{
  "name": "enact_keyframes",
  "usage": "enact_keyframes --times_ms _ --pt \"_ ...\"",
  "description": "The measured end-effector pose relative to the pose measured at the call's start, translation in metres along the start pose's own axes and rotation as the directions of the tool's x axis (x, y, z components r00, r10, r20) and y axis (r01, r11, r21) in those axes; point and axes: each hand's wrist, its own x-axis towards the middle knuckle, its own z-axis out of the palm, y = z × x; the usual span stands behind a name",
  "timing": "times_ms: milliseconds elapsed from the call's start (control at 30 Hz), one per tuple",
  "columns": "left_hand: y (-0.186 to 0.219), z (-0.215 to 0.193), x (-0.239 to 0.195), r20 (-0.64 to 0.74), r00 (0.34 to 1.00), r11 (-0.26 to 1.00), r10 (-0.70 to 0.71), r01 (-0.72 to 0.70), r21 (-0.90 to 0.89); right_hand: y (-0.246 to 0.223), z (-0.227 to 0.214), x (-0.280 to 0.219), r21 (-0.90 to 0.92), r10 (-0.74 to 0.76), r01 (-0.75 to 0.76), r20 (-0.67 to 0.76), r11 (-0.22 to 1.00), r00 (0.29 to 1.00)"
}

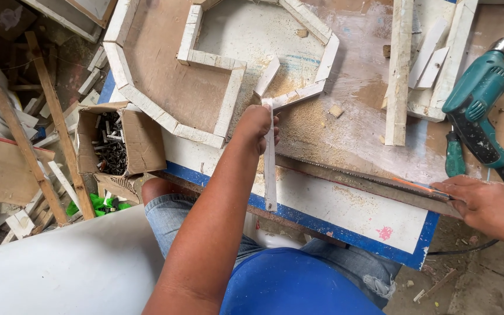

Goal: Measuring, marking, and sawing wooden strips to fit into a G-shaped frame.

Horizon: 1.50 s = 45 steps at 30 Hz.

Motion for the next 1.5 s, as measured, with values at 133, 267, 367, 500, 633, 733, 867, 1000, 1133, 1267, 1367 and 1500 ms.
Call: enact_keyframes --times_ms 133,267,367,500,633,733,867,1000,1133,1267,1367,1500 --pt "0.001 -0.001 -0.003 -0.001 1.0 1.0 0.002 -0.002 -0.001 0.001 0.011 0.002 0.075 -0.016 0.025 -0.128 0.997 0.992" --pt "0.001 0.001 -0.006 -0.01 1.0 1.0 0.006 -0.006 0.012 0.003 0.014 0.003 0.023 -0.003 0.005 -0.087 1.0 0.996" --pt "0.002 0.002 -0.013 -0.021 1.0 0.998 0.023 -0.022 0.064 -0.001 -0.003 0.001 0.025 0.012 -0.012 -0.008 1.0 1.0" --pt "-0.001 0.006 -0.007 -0.036 0.998 0.996 0.056 -0.053 0.076 0.0 -0.007 -0.006 0.081 0.013 -0.009 -0.051 0.997 0.999" --pt "-0.004 0.009 -0.01 -0.039 0.993 0.991 0.116 -0.113 0.066 0.002 0.004 -0.01 0.072 -0.005 0.018 -0.179 0.997 0.984" --pt "-0.007 0.008 -0.013 -0.034 0.992 0.99 0.125 -0.123 0.069 0.002 0.006 -0.017 0.182 0.015 0.026 -0.219 0.983 0.976" --pt "-0.004 0.008 -0.021 -0.013 0.99 0.99 0.139 -0.139 0.034 0.004 0.008 -0.021 0.183 0.026 0.019 -0.242 0.983 0.97" --pt "-0.002 0.006 -0.033 0.029 0.988 0.988 0.152 -0.153 0.036 0.009 0.024 -0.027 0.256 0.018 0.085 -0.376 0.963 0.926" --pt "-0.008 0.0 -0.047 0.069 0.974 0.976 0.217 -0.217 -0.007 0.005 0.008 -0.042 0.224 0.05 0.025 -0.323 0.974 0.945" --pt "-0.008 -0.009 -0.075 0.03 0.968 0.967 0.247 -0.249 0.06 0.001 0.003 -0.052 0.237 0.034 0.055 -0.357 0.97 0.934" --pt "-0.007 -0.014 -0.083 0.02 0.959 0.957 0.282 -0.282 0.062 -0.003 -0.004 -0.058 0.283 0.042 0.08 -0.4 0.956 0.916" --pt "-0.003 -0.016 -0.1 0.017 0.941 0.937 0.338 -0.339 0.088 -0.007 -0.005 -0.065 0.295 0.061 0.074 -0.421 0.953 0.905"
